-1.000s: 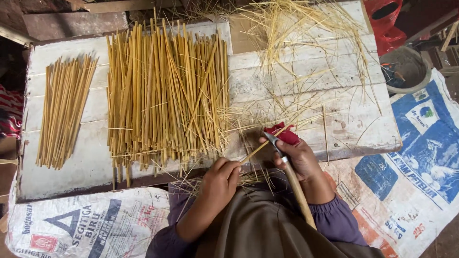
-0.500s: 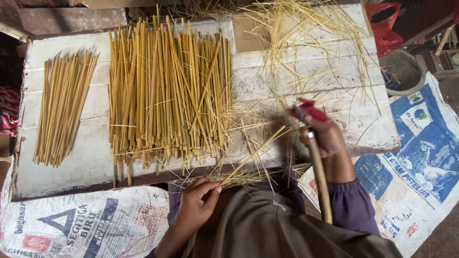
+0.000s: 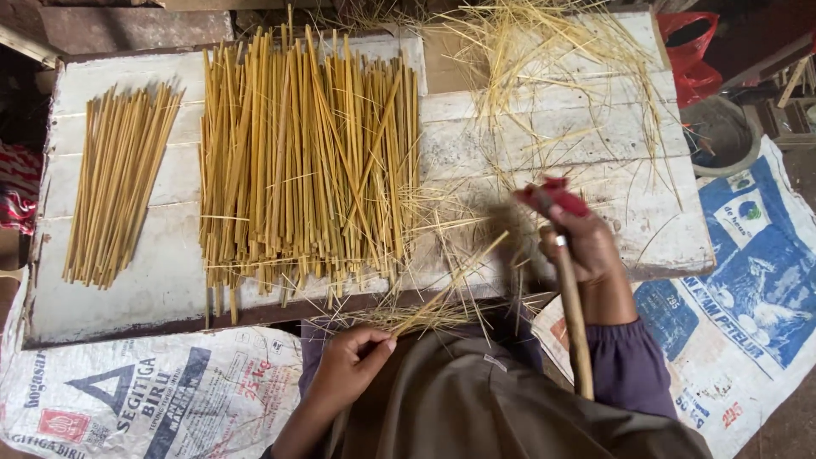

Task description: Stripping and cleaning long thin sticks using a handheld blade

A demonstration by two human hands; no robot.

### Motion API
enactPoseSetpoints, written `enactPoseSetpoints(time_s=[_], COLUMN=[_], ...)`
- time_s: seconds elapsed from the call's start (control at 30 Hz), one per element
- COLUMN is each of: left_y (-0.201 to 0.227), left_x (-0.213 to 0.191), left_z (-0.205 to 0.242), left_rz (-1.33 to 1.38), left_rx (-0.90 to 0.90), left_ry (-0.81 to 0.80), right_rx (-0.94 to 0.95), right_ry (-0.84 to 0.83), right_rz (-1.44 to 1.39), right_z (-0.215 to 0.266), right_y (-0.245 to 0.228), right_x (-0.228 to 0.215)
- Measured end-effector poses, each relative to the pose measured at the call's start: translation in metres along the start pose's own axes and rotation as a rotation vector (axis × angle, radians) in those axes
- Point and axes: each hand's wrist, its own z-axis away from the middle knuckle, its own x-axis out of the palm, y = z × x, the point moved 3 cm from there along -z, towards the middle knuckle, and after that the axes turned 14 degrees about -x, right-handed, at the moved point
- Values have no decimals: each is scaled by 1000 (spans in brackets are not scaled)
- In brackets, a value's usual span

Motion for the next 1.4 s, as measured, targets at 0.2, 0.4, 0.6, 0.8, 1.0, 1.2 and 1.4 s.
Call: enactPoseSetpoints(time_s=[0.2,0.4,0.6,0.8,1.0,1.2,1.4], left_y=[6,20,5,6,8,16,15], left_x=[30,13,23,33,19,35,11], left_z=[-25,-2,-14,-21,-7,-23,0], left_rz=[50,36,4,92,47,64,88], left_rx=[151,-36,10,159,167,166,33], left_ry=[162,0,98,130,96,213,99], right_rx=[497,257,257,424,101,548,239], right_ry=[-225,-185,-46,-159,45,-140,-87], right_rz=[34,-126,-79,13,61,53,-130], right_z=[84,25,43,57,16,85,16], right_y=[121,32,60,87,17,138,24], right_x=[104,58,74,82,29,87,48])
